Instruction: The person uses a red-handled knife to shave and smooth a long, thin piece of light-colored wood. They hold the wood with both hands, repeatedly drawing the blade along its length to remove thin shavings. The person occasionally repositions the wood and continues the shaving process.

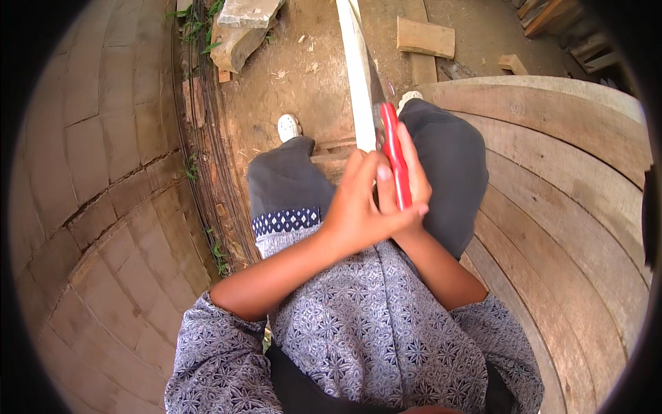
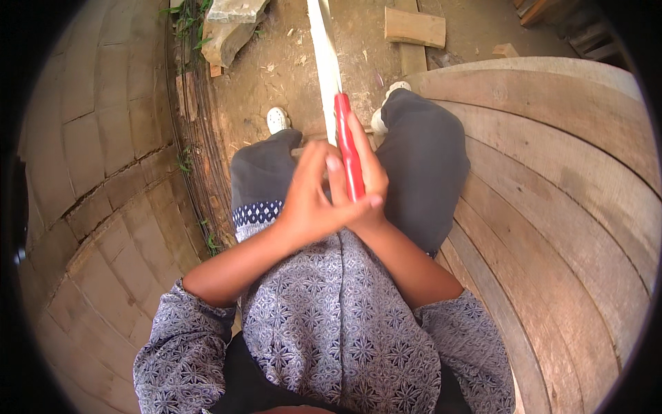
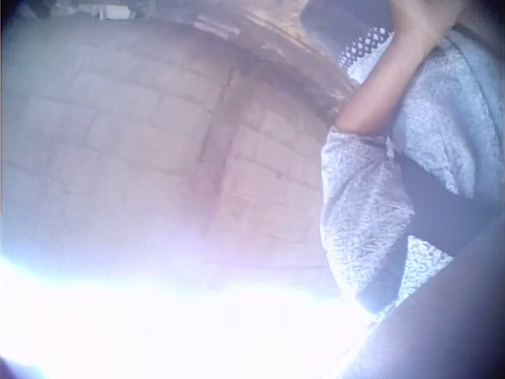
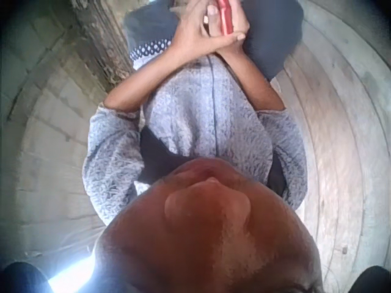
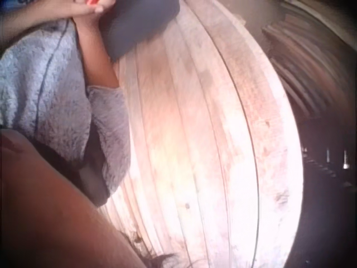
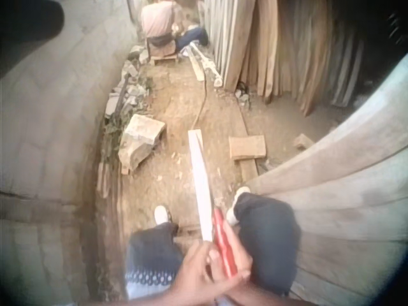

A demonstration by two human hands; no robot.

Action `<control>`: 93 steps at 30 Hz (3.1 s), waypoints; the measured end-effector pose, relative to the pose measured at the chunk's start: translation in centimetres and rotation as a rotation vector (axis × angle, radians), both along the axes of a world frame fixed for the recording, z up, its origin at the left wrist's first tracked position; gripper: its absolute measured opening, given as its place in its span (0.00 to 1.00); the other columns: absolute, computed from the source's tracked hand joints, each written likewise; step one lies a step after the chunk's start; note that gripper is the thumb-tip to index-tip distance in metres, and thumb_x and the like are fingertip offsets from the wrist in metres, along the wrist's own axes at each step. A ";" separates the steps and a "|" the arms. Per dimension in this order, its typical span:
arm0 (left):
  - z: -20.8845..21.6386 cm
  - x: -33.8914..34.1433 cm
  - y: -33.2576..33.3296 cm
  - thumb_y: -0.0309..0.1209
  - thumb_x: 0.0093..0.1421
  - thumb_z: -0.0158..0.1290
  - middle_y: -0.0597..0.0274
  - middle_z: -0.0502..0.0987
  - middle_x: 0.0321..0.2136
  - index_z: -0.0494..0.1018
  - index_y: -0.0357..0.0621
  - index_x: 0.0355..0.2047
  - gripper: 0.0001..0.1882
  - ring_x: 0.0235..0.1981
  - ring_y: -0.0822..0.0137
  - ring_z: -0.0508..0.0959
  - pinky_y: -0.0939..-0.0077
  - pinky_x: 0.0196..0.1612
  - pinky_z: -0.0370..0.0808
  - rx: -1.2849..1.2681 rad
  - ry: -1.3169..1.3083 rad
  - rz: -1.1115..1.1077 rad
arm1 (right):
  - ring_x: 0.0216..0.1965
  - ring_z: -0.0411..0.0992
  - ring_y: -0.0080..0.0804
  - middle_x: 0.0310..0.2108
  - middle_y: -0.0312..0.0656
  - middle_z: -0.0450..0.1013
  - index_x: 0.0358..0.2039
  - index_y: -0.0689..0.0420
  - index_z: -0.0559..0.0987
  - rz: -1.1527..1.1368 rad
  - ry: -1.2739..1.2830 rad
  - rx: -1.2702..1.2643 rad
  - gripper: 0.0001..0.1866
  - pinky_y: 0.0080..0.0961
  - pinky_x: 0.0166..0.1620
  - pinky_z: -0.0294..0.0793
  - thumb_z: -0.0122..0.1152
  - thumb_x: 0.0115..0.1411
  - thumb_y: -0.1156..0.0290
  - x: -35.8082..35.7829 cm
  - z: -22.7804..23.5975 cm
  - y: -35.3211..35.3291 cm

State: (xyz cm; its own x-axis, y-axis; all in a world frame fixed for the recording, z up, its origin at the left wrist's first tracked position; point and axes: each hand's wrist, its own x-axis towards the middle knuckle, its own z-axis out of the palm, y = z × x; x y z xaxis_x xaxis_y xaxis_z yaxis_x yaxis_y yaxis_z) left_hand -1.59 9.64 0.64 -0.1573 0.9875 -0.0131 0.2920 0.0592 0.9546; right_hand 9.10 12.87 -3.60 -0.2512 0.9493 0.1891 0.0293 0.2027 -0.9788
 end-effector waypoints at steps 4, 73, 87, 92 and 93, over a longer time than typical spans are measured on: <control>-3.8 -5.3 9.0 0.45 0.50 0.71 0.56 0.76 0.41 0.69 0.38 0.45 0.32 0.42 0.64 0.77 0.68 0.45 0.76 -0.097 -0.079 0.049 | 0.48 0.77 0.31 0.54 0.52 0.76 0.67 0.63 0.66 -0.087 -0.092 0.124 0.32 0.27 0.51 0.75 0.60 0.66 0.63 -6.7 -2.1 10.0; -6.9 -7.5 15.7 0.43 0.52 0.70 0.61 0.76 0.42 0.70 0.40 0.51 0.32 0.42 0.68 0.76 0.71 0.46 0.75 -0.019 -0.386 0.032 | 0.49 0.76 0.28 0.53 0.48 0.78 0.65 0.61 0.68 -0.086 -0.105 0.107 0.31 0.25 0.53 0.74 0.63 0.65 0.63 -8.9 -3.8 16.8; -1.2 0.4 0.1 0.47 0.43 0.74 0.50 0.69 0.38 0.65 0.36 0.42 0.37 0.40 0.54 0.73 0.61 0.44 0.74 -0.078 0.040 -0.030 | 0.51 0.76 0.32 0.56 0.55 0.74 0.68 0.64 0.63 -0.046 -0.040 0.006 0.33 0.27 0.52 0.75 0.58 0.67 0.61 -0.8 -0.5 0.7; -4.9 -6.5 12.7 0.48 0.49 0.71 0.51 0.76 0.40 0.69 0.36 0.46 0.35 0.41 0.62 0.79 0.67 0.42 0.78 -0.127 -0.047 0.115 | 0.49 0.77 0.29 0.50 0.49 0.78 0.65 0.59 0.68 -0.096 -0.150 0.046 0.32 0.26 0.52 0.75 0.62 0.64 0.60 -8.6 -3.8 13.5; -4.3 -7.2 15.0 0.48 0.50 0.70 0.49 0.77 0.43 0.70 0.35 0.47 0.35 0.43 0.62 0.79 0.67 0.44 0.78 -0.125 -0.049 0.138 | 0.48 0.76 0.28 0.50 0.47 0.79 0.64 0.60 0.70 -0.116 -0.178 0.021 0.31 0.26 0.53 0.74 0.64 0.64 0.61 -9.7 -4.4 16.1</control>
State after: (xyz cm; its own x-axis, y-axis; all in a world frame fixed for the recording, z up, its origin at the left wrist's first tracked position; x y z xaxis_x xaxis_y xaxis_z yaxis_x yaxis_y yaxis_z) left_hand -8.83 24.60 -3.69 -0.2874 0.9467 -0.1456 0.2265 0.2148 0.9500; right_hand -0.56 28.95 -8.04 -0.1720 0.9700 0.1716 0.2258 0.2084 -0.9516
